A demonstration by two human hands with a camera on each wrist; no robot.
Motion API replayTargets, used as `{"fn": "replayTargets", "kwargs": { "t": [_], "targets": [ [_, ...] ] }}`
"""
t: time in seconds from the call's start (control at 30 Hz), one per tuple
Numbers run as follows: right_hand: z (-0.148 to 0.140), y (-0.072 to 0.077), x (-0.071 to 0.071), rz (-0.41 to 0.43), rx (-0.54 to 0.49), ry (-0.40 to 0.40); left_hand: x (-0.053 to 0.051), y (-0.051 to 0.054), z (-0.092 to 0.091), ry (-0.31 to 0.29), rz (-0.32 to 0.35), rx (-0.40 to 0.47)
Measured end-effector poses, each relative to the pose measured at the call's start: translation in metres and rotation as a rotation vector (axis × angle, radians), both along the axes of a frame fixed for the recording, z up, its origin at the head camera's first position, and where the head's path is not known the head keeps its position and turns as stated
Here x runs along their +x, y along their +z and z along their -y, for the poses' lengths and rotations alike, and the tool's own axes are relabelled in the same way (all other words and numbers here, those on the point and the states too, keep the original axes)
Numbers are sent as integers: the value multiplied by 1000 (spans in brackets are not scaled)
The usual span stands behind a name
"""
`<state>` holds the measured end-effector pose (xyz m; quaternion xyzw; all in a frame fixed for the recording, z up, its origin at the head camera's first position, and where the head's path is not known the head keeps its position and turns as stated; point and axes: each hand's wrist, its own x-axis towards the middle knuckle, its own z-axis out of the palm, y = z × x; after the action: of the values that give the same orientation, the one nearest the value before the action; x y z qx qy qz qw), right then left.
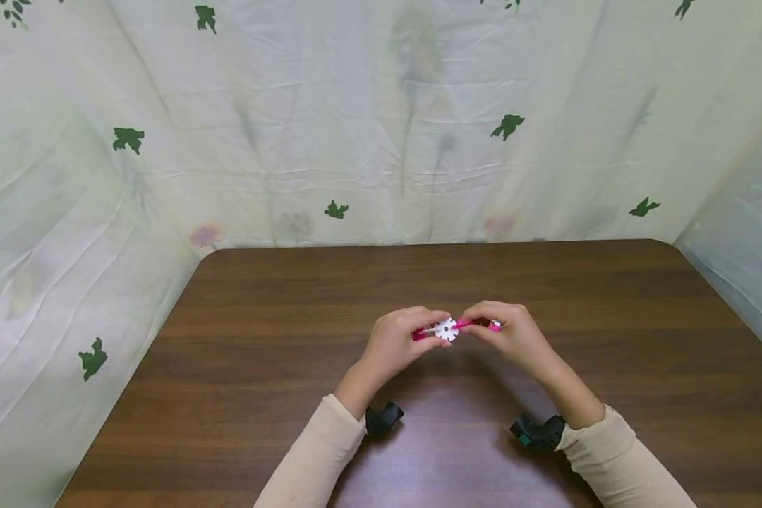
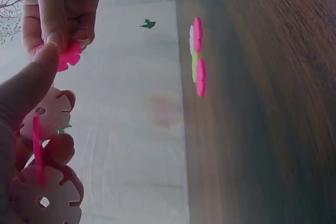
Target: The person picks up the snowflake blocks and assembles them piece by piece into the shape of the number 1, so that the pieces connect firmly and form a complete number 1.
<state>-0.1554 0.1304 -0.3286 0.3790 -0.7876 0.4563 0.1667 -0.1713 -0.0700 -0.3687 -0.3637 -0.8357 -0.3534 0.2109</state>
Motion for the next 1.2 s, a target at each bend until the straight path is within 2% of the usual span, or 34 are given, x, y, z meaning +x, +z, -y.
{"fn": "replayTargets", "kwargs": {
  "t": [0.13, 0.4, 0.57, 0.73, 0.87, 0.97, 1.2],
  "targets": [
    [1, 0, 1, 27, 9, -27, -1, 0, 1, 3, 11, 4],
    [-3, 6, 2, 154, 46, -85, -2, 0, 2, 13, 46, 21],
    [-7, 5, 1, 185, 40, -80, -3, 0, 2, 14, 20, 30],
    [-11, -8, -6, 206, 31, -78, -4, -1, 3, 28, -21, 21],
    [-15, -22, -14, 274, 18, -74, -4, 0, 3, 32, -30, 8],
    [-15, -27, -16, 327, -5, -56, -4, 1, 3, 32, -36, -5],
    [-10, -30, -16, 533, -161, 73, -2, 0, 0, 30, -60, -35]
  ]
}}
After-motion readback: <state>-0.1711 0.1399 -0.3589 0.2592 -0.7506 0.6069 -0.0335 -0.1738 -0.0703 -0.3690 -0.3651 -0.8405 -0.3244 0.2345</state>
